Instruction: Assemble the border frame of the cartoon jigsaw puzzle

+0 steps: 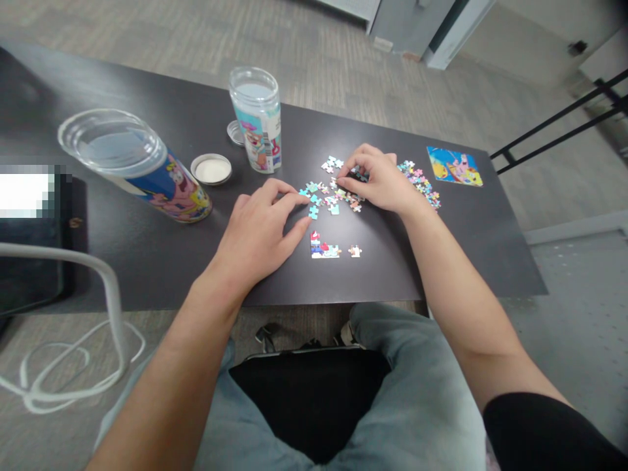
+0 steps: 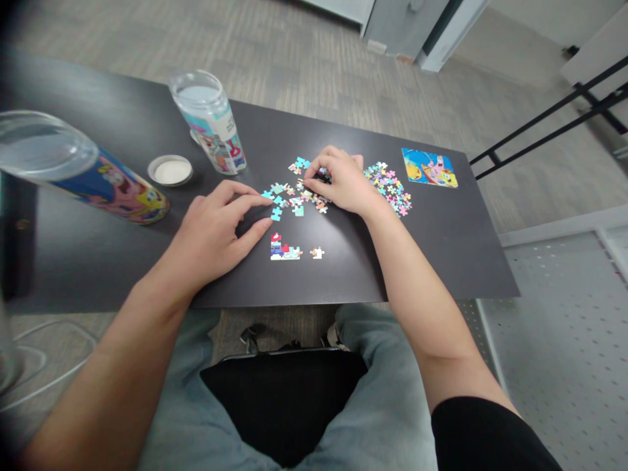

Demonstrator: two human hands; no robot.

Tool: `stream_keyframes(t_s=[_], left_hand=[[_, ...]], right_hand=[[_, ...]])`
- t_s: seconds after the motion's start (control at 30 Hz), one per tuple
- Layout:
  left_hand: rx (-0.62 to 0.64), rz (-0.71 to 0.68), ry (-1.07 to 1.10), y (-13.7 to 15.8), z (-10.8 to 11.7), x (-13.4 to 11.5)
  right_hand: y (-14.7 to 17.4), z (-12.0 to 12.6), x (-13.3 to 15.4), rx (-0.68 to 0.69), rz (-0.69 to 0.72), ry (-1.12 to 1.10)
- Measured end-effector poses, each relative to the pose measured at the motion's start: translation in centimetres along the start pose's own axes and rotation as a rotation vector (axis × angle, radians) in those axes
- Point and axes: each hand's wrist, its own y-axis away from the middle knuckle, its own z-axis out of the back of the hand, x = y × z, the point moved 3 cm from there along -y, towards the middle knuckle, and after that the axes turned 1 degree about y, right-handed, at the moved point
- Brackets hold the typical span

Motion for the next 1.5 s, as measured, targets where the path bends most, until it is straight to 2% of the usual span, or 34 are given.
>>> stream_keyframes(t_s=[0.23, 0.67, 0.93, 1.2, 1.5], left_hand=[[0.019, -0.002, 0.007, 0.0, 0.1, -0.1], [0.019, 0.017, 0.014, -0.2, 0.1, -0.1], [0.024, 0.02, 0.005, -0.2, 0.1, -0.1], [0.027, 0.014, 0.029, -0.3, 0.1, -0.1], [0.023, 0.019, 0.039, -0.3, 0.1, -0.1]], right_hand=[[0.0, 0.2, 0.2, 0.051, 0.053, -0.01], [0.4, 0.2, 0.8, 0.03, 0.129, -0.007], [0.5, 1.2, -1.6, -0.047, 0.073, 0.011], [1.1, 1.9, -0.6, 0.135, 0.098, -0.006], [0.7, 1.7, -1.3, 0.103, 0.06, -0.024]])
